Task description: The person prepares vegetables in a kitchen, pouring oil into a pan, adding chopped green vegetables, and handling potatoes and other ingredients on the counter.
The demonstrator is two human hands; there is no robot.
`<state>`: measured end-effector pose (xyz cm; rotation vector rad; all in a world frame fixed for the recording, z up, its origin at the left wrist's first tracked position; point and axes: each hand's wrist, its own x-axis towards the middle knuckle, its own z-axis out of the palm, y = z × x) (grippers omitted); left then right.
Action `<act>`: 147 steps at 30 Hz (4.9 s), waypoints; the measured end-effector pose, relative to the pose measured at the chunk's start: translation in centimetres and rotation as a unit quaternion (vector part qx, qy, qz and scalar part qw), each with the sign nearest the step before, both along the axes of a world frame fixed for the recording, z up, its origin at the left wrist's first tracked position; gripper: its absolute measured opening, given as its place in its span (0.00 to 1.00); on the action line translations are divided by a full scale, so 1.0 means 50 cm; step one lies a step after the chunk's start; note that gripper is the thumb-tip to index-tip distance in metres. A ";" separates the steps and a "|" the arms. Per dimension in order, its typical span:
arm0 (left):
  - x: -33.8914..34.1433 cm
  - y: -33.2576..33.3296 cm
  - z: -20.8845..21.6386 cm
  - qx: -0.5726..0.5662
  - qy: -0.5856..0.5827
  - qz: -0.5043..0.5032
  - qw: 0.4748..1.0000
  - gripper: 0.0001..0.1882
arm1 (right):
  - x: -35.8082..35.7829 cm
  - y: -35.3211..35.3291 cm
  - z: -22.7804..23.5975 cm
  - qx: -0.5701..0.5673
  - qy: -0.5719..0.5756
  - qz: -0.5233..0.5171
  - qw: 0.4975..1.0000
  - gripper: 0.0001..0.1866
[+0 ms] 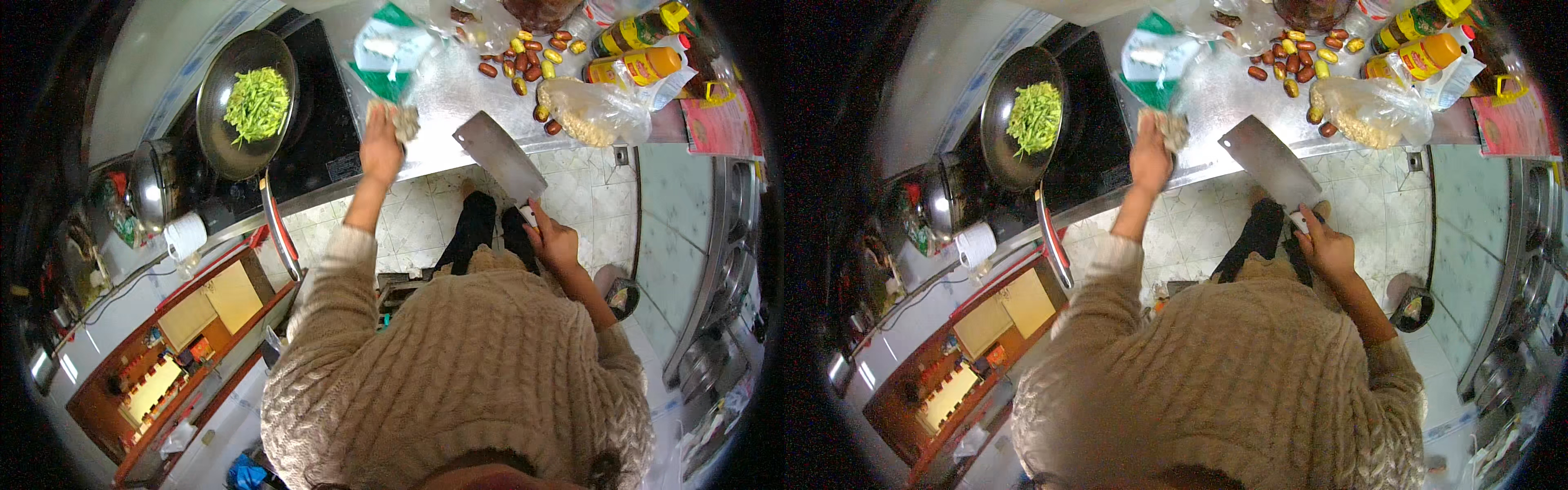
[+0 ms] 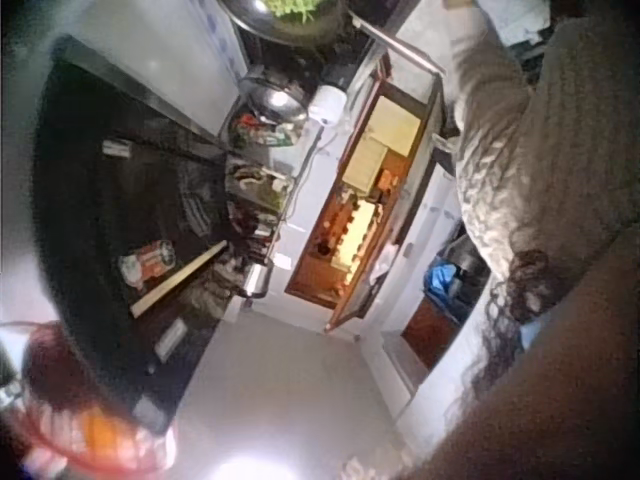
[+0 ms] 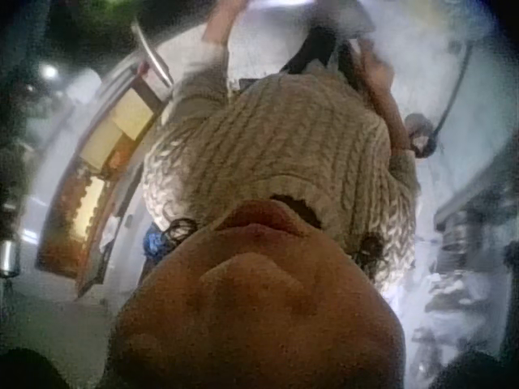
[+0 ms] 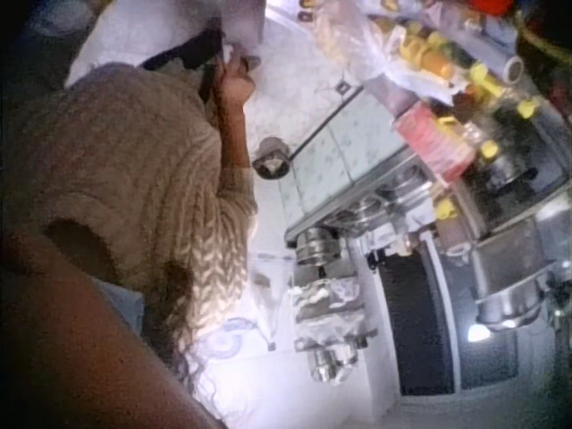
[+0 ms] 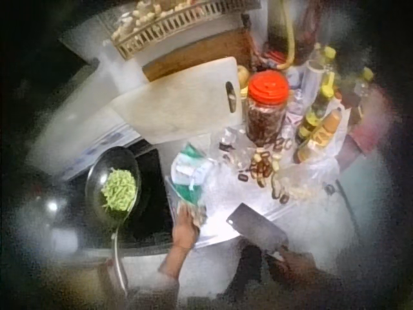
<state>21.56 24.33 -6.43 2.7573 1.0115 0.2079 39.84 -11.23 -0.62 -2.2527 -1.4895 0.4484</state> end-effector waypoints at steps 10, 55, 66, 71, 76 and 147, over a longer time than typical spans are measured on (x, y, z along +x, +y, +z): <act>0.036 -0.047 0.001 0.003 -0.026 0.014 1.000 0.35 | 0.035 -0.024 -0.017 -0.026 0.052 0.012 0.998 0.31; 0.085 0.189 -0.022 0.090 0.108 0.119 0.983 0.28 | 0.074 -0.029 0.010 -0.055 -0.021 0.056 0.997 0.36; 0.036 0.131 -0.018 0.085 0.100 0.102 0.986 0.27 | 0.056 -0.017 0.010 -0.119 -0.005 0.029 0.992 0.36; 0.154 0.283 0.015 0.084 0.226 0.087 0.967 0.28 | 0.041 -0.029 0.006 -0.112 -0.019 0.024 0.993 0.37; 0.148 0.199 -0.008 0.110 0.190 0.046 0.974 0.23 | 0.038 -0.033 0.008 -0.110 -0.028 0.014 0.993 0.37; 0.203 -0.307 -0.019 -0.025 -0.101 -0.195 0.975 0.19 | 0.016 -0.264 0.052 -0.090 0.039 -0.156 0.983 0.27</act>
